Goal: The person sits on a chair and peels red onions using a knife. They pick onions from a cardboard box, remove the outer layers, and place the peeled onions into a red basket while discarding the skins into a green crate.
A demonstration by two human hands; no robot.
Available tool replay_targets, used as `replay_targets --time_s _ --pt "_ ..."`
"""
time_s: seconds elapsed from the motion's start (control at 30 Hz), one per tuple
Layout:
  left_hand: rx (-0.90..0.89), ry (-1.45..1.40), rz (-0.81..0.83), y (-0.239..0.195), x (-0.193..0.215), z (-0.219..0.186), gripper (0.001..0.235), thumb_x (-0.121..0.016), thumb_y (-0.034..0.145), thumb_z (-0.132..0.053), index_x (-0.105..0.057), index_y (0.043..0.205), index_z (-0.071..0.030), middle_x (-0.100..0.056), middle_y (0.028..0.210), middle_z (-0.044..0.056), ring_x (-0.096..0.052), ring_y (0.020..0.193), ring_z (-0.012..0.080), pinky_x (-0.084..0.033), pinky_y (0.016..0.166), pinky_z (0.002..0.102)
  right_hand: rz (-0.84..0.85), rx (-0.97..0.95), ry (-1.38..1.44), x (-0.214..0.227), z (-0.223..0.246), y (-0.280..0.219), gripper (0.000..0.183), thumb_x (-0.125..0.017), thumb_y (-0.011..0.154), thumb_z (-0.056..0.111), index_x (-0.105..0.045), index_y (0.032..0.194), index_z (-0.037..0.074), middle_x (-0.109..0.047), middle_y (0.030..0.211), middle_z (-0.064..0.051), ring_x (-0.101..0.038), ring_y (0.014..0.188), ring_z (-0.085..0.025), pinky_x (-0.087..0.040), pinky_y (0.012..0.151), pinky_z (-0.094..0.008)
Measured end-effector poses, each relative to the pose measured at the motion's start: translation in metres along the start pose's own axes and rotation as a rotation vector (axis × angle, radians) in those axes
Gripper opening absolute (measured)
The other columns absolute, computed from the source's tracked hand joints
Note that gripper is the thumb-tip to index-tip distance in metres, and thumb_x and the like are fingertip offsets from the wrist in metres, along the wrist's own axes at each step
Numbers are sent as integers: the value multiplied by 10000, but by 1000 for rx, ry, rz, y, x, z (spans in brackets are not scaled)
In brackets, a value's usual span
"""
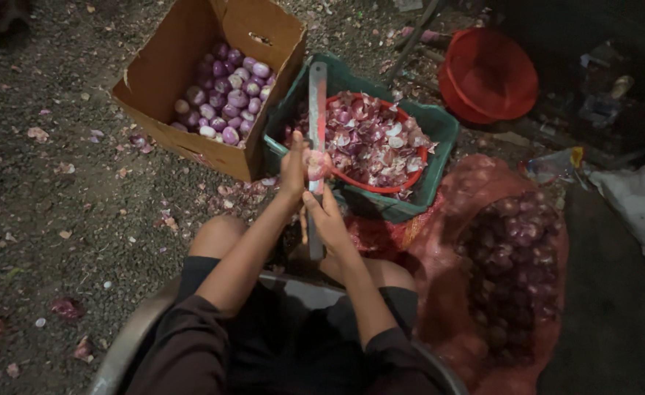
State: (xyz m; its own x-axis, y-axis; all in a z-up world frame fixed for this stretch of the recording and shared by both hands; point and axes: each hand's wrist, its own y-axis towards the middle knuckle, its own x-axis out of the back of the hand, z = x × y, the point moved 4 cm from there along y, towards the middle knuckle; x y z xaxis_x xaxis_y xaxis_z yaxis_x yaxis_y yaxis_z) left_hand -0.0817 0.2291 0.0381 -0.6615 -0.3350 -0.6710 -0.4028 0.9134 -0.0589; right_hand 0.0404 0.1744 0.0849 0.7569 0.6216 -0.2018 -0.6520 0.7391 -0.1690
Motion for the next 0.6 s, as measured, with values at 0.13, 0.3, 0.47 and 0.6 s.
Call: replay_targets --time_s 0.13,0.3,0.47,0.6 --pt "217 -244 -32 -5 -15 -22 949 -397 843 -840 -542 1282 -11 -712 1002 173 -744 787 270 -629 737 417 15 -52 22 1 7 2 296 -538 1055 249 -450 1316 141 -565 665 -51 -534 418 -156 -486 370 -297" --pt "320 -343 76 -2 -24 -48 1013 -347 764 -926 -528 1286 -78 -727 954 205 -725 720 367 -611 622 508 24 -111 49 4 4 -1 304 -561 1057 285 -469 1300 126 -570 692 -40 -542 456 -137 -489 383 -294" --pt "259 -365 44 9 -11 -51 1037 -356 776 -938 -574 1248 -41 -699 877 188 -722 700 355 -607 581 499 59 -123 -3 -4 7 -6 285 -551 1056 291 -477 1279 129 -564 679 -38 -536 451 -136 -488 393 -283" --pt "267 -353 117 16 -4 -57 1082 -349 784 -947 -611 1236 1 -692 850 176 -716 678 333 -613 585 457 55 -149 10 -16 9 -27 285 -549 1073 265 -489 1301 104 -556 694 -37 -531 489 -126 -489 413 -278"
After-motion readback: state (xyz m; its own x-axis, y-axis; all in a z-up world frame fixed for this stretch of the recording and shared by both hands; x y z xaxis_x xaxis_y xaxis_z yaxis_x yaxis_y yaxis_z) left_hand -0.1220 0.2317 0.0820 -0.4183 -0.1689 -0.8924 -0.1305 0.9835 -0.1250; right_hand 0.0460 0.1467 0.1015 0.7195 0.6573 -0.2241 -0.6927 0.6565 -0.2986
